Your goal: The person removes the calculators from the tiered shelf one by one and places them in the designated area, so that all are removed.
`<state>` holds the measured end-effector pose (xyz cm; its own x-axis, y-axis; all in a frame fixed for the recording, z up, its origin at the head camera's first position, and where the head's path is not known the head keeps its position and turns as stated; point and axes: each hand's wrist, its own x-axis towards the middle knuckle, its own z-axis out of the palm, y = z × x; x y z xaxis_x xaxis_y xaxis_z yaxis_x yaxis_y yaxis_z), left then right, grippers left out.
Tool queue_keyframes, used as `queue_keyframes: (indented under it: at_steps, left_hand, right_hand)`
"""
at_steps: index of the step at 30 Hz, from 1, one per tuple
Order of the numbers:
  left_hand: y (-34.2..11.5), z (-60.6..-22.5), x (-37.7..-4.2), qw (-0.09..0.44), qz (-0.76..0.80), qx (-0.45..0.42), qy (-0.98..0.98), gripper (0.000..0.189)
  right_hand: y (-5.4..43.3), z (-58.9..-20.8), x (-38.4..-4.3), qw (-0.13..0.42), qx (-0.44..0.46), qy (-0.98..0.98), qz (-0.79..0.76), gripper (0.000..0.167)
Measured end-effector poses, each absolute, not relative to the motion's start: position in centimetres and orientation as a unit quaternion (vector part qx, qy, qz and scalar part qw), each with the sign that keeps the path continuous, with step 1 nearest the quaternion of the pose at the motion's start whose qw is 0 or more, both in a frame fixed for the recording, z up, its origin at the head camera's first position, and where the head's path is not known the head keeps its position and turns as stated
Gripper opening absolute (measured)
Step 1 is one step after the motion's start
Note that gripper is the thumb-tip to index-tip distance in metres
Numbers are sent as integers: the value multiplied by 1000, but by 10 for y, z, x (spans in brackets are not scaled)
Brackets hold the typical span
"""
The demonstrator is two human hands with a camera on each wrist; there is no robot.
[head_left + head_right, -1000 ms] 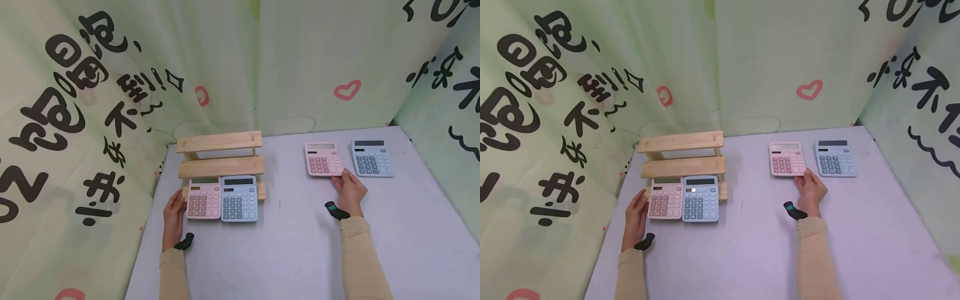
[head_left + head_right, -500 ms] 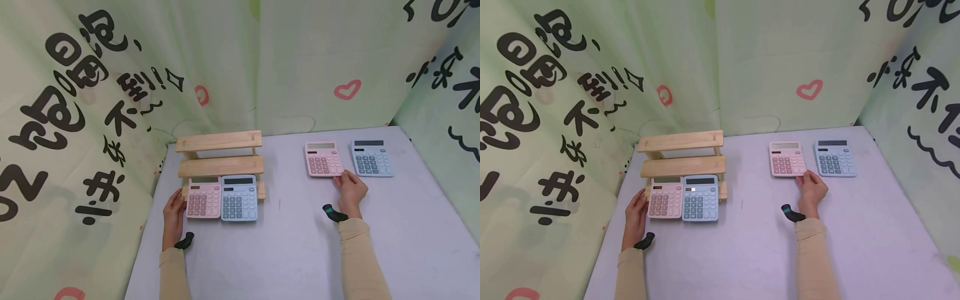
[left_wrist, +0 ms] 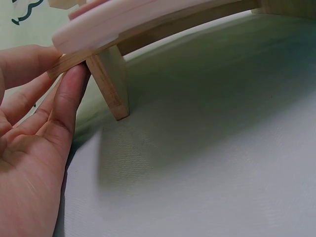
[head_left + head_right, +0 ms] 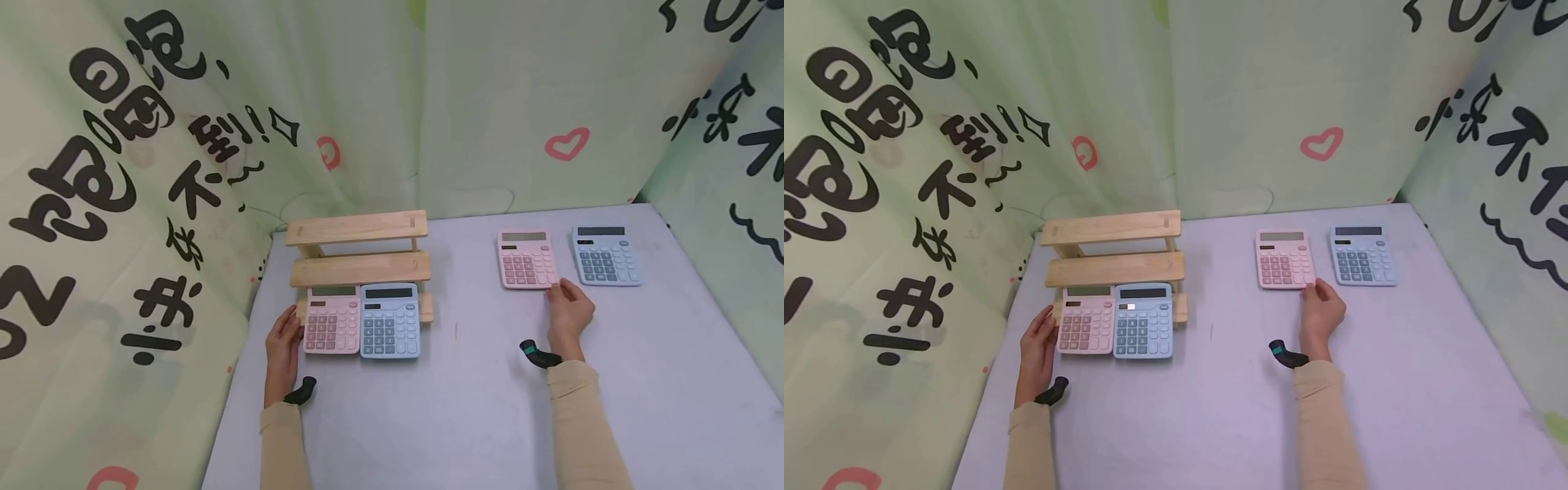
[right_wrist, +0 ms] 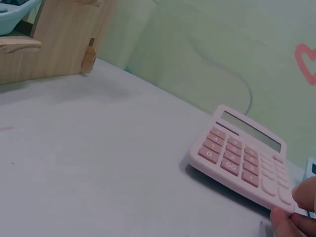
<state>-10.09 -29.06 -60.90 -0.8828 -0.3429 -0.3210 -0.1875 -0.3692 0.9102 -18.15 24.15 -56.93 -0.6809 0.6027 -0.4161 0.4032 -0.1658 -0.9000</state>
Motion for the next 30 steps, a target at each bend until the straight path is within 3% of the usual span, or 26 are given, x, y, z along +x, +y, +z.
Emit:
queue_keyframes:
  at_steps: [16, 30]
  left_hand:
    - [-290, -608, -99, 55, -790, 237, -563, 49]
    - [-291, -608, -101, 52, -792, 238, -559, 46]
  right_hand:
    - [250, -570, -168, 46, -364, -665, 650, 49]
    - [279, -573, -151, -66, -247, -754, 605, 74]
